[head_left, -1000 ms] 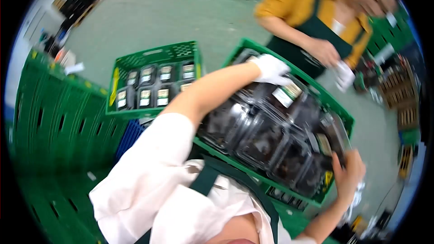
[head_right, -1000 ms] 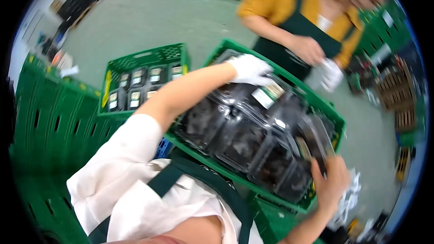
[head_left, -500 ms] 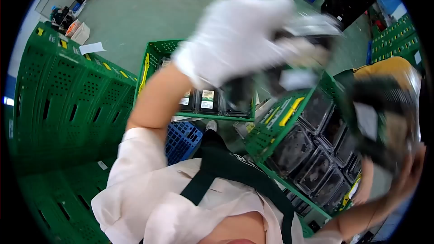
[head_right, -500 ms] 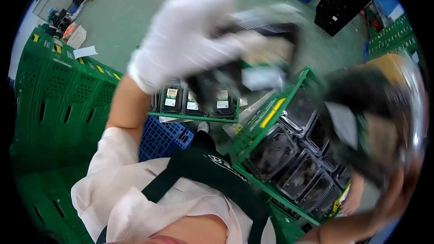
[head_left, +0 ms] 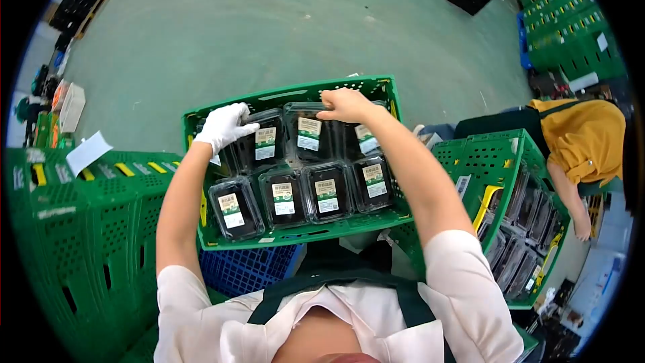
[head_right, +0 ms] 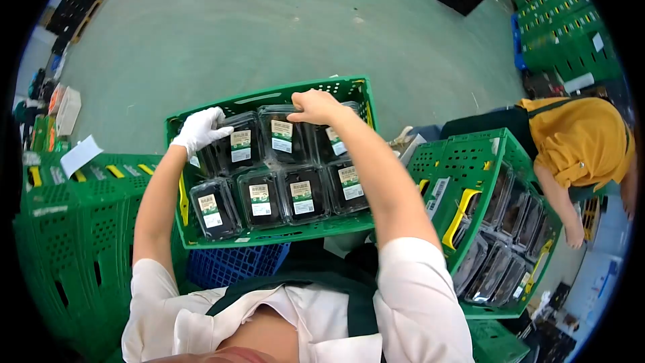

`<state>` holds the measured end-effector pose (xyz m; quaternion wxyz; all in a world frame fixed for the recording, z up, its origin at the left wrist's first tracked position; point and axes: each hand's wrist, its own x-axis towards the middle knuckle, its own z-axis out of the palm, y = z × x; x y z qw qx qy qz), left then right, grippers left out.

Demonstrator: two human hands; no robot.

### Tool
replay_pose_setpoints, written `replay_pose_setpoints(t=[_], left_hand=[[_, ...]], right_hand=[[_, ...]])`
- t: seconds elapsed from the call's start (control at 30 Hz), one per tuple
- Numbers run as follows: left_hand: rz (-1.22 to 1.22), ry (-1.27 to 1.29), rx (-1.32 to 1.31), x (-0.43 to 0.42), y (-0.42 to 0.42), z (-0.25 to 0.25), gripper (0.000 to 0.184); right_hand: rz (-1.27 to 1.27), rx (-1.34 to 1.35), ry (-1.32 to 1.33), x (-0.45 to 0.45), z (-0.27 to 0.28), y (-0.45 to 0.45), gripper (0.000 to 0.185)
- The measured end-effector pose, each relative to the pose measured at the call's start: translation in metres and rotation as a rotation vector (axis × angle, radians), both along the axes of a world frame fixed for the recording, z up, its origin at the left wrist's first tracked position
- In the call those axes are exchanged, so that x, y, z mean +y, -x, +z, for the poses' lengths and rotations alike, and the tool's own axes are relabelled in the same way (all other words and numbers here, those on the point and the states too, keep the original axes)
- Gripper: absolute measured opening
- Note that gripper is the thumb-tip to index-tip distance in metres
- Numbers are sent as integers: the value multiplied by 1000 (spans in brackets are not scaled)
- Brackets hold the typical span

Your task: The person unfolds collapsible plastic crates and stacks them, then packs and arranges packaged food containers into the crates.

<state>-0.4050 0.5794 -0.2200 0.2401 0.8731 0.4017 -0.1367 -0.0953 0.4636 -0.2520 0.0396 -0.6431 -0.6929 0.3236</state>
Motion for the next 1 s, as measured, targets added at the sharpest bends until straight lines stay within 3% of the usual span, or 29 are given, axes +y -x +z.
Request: replay_pose_setpoints(t=[0.07,0.1,0.17,0.23,0.33,0.37,0.43,0.47,0.53,0.6,0.67,0.73,0.8,0.87,0.93,1.0], left_hand=[[-175,-378,9,-8,21,-51,60],[-154,-428,119,-15,26,-70,80],[-6,-374,62,-39,38,-96,80],[133,-244,53,-55,44,-109,81],[104,-214,-127,-53,58,-135,78],[53,-246,-2,-59,46,-110,76],[51,-278,6,-57,47,-112,75],[130,-190,-144,-60,47,-113,75],[195,-157,-176,-61,40,-106,74],[242,-158,-370,-73,27,-110,67],[160,-149,-453,-86,12,-99,62],[187,-11,-645,-105,-14,-79,57],[237,78,-765,-147,-50,-24,51],[228,67,-926,-181,-78,15,49],[242,40,-1024,-212,-102,47,48],[237,-32,-1058,-268,-123,92,46]], right_hand=[[0,-186,-242,3,-60,5,54],[-56,-179,-133,0,-66,11,68],[-75,-135,-144,-16,-80,18,68],[-39,-81,16,-26,-51,17,66],[90,-230,83,-47,13,6,39],[2,-238,-23,-61,34,3,29],[-77,-278,-244,-101,101,4,14],[-106,-291,-318,-129,142,7,16],[-139,-261,-550,-209,211,16,22],[-211,-37,-637,-303,266,14,27],[-444,163,-368,-401,306,3,37],[-759,124,-400,-503,305,-20,39],[-1134,-2,-389,-593,305,-44,43],[-1293,-366,-382,-679,280,-84,46],[-1266,-604,-385,-734,254,-124,48],[-1118,-537,-381,-760,219,-168,54]])
